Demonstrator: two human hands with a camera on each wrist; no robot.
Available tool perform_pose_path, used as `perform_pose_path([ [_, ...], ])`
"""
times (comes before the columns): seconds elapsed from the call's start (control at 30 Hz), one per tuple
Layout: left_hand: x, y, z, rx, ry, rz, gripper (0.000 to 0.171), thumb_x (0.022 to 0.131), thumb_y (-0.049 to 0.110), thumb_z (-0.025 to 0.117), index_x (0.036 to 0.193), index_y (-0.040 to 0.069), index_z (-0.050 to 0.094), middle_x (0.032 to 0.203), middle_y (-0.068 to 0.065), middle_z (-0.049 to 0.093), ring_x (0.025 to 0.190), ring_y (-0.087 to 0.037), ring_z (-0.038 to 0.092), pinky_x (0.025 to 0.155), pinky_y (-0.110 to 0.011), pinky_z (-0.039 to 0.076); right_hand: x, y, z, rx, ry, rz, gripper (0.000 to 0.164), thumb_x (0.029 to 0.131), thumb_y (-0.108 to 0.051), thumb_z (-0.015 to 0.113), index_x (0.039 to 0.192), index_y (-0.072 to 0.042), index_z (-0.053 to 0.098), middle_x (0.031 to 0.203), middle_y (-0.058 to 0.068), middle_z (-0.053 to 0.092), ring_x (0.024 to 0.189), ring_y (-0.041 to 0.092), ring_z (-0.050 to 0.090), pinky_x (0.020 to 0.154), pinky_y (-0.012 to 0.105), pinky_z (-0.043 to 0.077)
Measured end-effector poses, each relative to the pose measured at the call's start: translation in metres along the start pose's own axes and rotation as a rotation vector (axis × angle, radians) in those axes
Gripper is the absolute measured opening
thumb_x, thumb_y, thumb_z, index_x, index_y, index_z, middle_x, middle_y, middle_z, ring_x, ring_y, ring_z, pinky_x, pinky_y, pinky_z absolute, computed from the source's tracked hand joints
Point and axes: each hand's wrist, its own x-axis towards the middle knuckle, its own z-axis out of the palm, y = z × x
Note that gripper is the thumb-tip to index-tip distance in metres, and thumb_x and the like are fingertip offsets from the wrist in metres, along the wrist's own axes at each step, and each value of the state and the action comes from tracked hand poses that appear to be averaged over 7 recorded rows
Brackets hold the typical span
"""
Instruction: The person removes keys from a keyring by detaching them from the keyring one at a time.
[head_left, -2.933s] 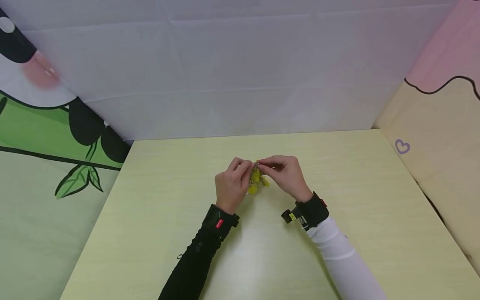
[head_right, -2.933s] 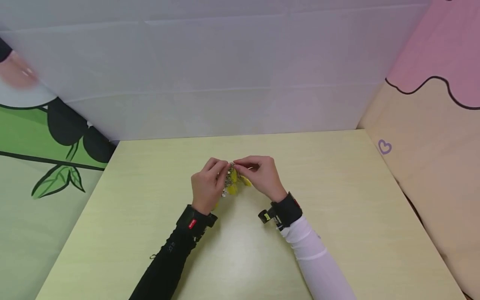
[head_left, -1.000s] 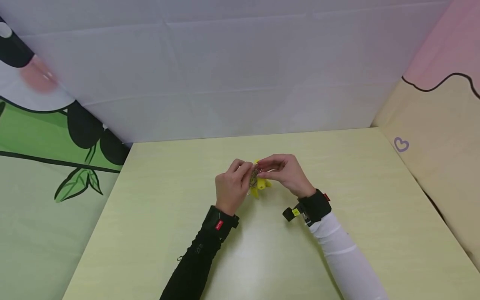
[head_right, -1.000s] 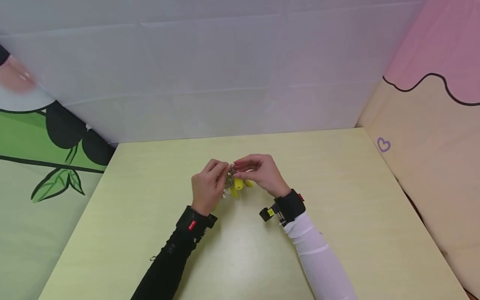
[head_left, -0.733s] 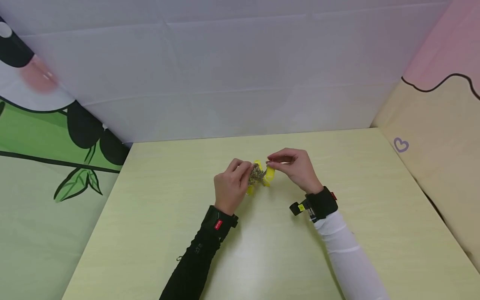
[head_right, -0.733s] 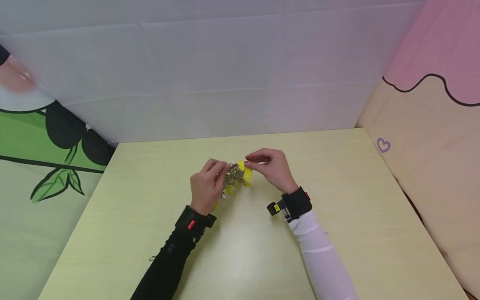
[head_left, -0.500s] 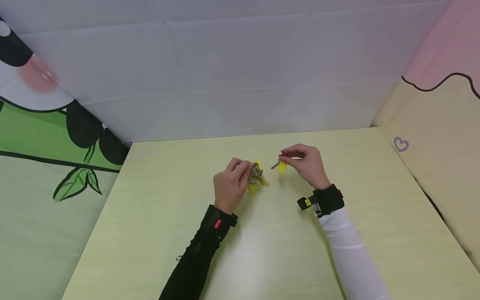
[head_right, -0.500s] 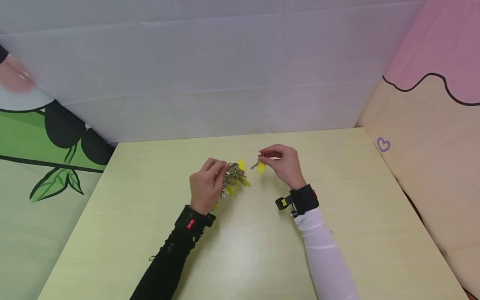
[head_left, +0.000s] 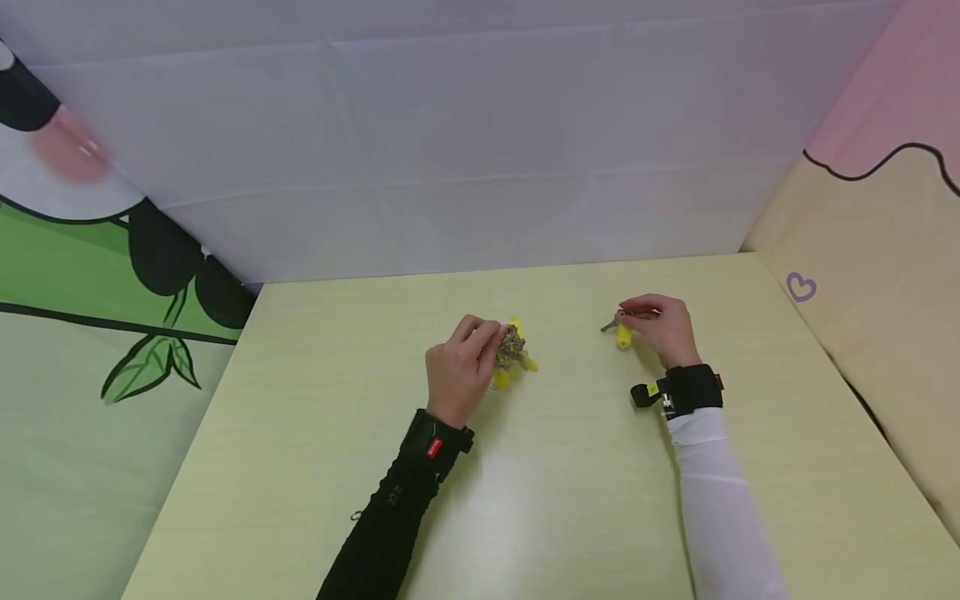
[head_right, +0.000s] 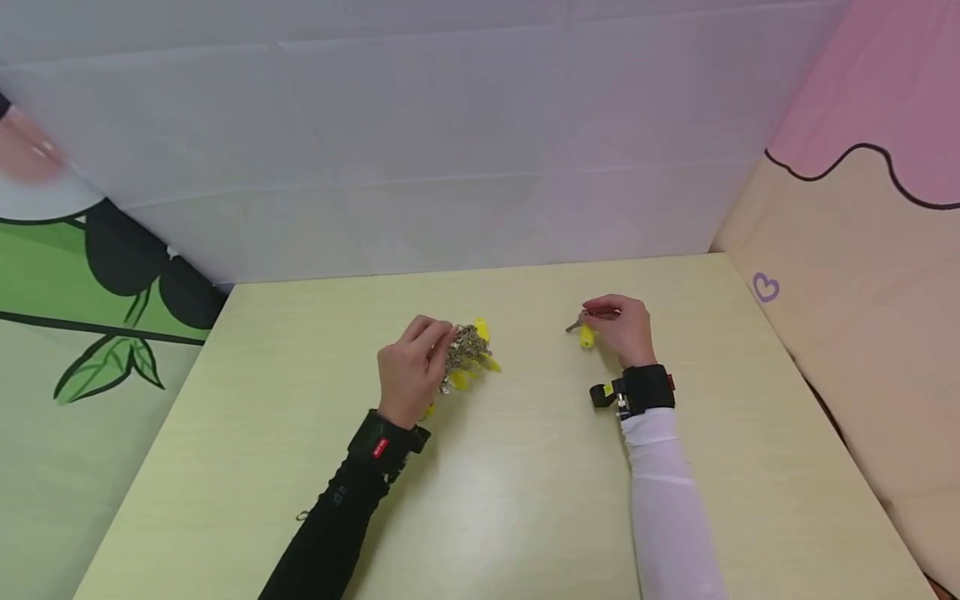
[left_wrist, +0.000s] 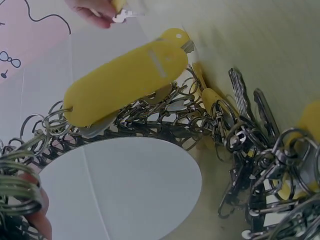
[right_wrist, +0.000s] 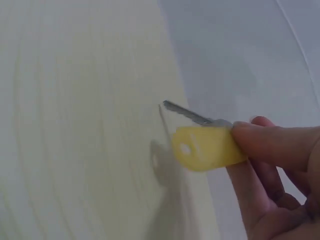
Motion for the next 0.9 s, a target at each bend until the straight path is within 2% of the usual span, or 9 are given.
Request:
perform_pose_path([
  [0.17, 0.0, -0.001, 0.002, 0.0, -0.002, -0.003, 0.012, 0.095, 0.023, 0.064, 0.09, 0.014, 0.07, 0.081, -0.002, 0.063, 0.047, -0.01, 0.046, 0.037, -0.026, 0.027, 0.0, 0.013, -0.013, -0.062, 0.0, 0.041, 0.028, 0.083, -0.002, 0.075, 0.11, 0.003, 0.071, 0.111, 0.026, 0.07, 0.08, 0.006, 0.065, 0.067, 0.01, 0.049],
  [0.27, -0.001, -0.001, 0.002, 0.001, -0.004, -0.007, 0.012, 0.095, 0.023, 0.064, 0.09, 0.015, 0.07, 0.082, -0.002, 0.063, 0.047, -0.01, 0.046, 0.037, -0.027, 0.027, 0.0, 0.019, -0.018, -0.113, 0.004, 0.07, 0.029, 0.085, -0.002, 0.073, 0.113, 0.003, 0.07, 0.112, 0.026, 0.07, 0.086, 0.014, 0.066, 0.07, 0.014, 0.048],
  [0.4, -0.001, -0.001, 0.002, -0.002, -0.002, -0.005, 0.011, 0.095, 0.023, 0.064, 0.09, 0.015, 0.07, 0.082, -0.002, 0.063, 0.048, -0.01, 0.048, 0.038, -0.026, 0.028, -0.002, 0.023, -0.02, -0.161, 0.029, 0.121, 0.03, 0.087, -0.004, 0.072, 0.116, 0.002, 0.069, 0.115, 0.026, 0.068, 0.096, 0.028, 0.063, 0.078, 0.026, 0.048],
  [0.57, -0.001, -0.001, 0.003, -0.02, 0.009, 0.002, 0.013, 0.095, 0.023, 0.064, 0.089, 0.014, 0.071, 0.081, -0.003, 0.063, 0.048, -0.01, 0.049, 0.037, -0.026, 0.03, -0.003, 0.018, -0.019, -0.181, 0.046, 0.124, 0.029, 0.09, -0.006, 0.068, 0.118, 0.0, 0.068, 0.118, 0.025, 0.065, 0.102, 0.034, 0.058, 0.088, 0.041, 0.048],
  [0.67, 0.0, -0.001, 0.004, -0.027, 0.012, 0.002, 0.013, 0.095, 0.024, 0.064, 0.09, 0.014, 0.071, 0.081, -0.003, 0.064, 0.048, -0.009, 0.048, 0.037, -0.026, 0.028, -0.002, 0.008, -0.016, -0.186, 0.039, 0.064, 0.026, 0.093, -0.013, 0.065, 0.117, -0.001, 0.069, 0.117, 0.022, 0.065, 0.102, 0.032, 0.057, 0.087, 0.043, 0.049],
  [0.77, 0.0, -0.001, 0.006, -0.025, 0.017, 0.001, 0.012, 0.095, 0.024, 0.064, 0.09, 0.015, 0.071, 0.081, -0.002, 0.064, 0.049, -0.009, 0.048, 0.038, -0.026, 0.028, -0.002, -0.008, -0.003, -0.173, 0.024, -0.064, 0.027, 0.094, -0.023, 0.066, 0.113, -0.005, 0.071, 0.112, 0.017, 0.069, 0.096, 0.029, 0.061, 0.079, 0.038, 0.053],
  [0.83, -0.001, -0.001, 0.006, -0.023, 0.024, 0.001, 0.012, 0.095, 0.023, 0.065, 0.089, 0.015, 0.071, 0.081, -0.002, 0.064, 0.048, -0.009, 0.049, 0.037, -0.026, 0.028, -0.004, -0.024, 0.011, -0.138, -0.047, -0.163, 0.028, 0.093, -0.029, 0.067, 0.108, -0.005, 0.073, 0.105, 0.018, 0.071, 0.089, 0.03, 0.064, 0.073, 0.036, 0.056],
  [0.9, 0.0, -0.001, 0.007, -0.028, 0.028, -0.001, 0.012, 0.094, 0.023, 0.065, 0.088, 0.015, 0.071, 0.08, -0.002, 0.063, 0.048, -0.009, 0.049, 0.037, -0.026, 0.03, -0.01, -0.04, 0.027, -0.103, -0.201, -0.236, 0.028, 0.093, -0.031, 0.068, 0.103, -0.005, 0.074, 0.1, 0.021, 0.072, 0.083, 0.033, 0.067, 0.07, 0.04, 0.058],
])
